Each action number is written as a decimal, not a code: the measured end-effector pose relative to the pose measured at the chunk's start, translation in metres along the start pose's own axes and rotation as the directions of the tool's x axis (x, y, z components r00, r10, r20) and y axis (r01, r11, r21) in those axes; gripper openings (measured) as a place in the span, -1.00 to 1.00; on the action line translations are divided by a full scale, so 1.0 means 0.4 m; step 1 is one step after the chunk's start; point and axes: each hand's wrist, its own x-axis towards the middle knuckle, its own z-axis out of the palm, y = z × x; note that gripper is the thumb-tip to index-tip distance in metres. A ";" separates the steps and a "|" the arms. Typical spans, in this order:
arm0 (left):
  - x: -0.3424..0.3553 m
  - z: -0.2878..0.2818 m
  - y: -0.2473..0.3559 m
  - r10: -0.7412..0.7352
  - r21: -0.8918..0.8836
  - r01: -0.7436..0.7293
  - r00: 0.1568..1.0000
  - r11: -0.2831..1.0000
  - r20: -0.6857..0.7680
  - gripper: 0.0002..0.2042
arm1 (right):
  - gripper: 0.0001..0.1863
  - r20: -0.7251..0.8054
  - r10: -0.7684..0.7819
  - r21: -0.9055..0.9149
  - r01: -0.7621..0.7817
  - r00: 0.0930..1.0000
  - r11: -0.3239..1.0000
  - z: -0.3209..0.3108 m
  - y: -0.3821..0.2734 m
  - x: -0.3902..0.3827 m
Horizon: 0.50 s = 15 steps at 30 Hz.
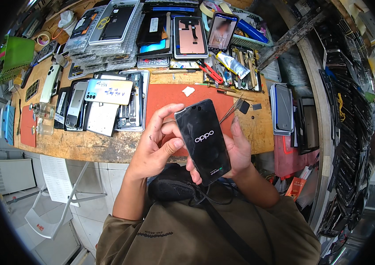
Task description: The person disassembles a black Oppo smartphone by prying open the back cover and removing internal components. They use a metal prying tool and a screwdriver to separate the back cover, disconnect ribbon cables, and remove the battery and other parts.
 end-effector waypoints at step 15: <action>-0.012 0.003 -0.007 -0.012 0.051 0.015 0.998 0.999 -0.058 -0.36 | 0.25 -0.021 0.023 -0.029 -0.024 1.000 0.999 -0.003 0.008 -0.001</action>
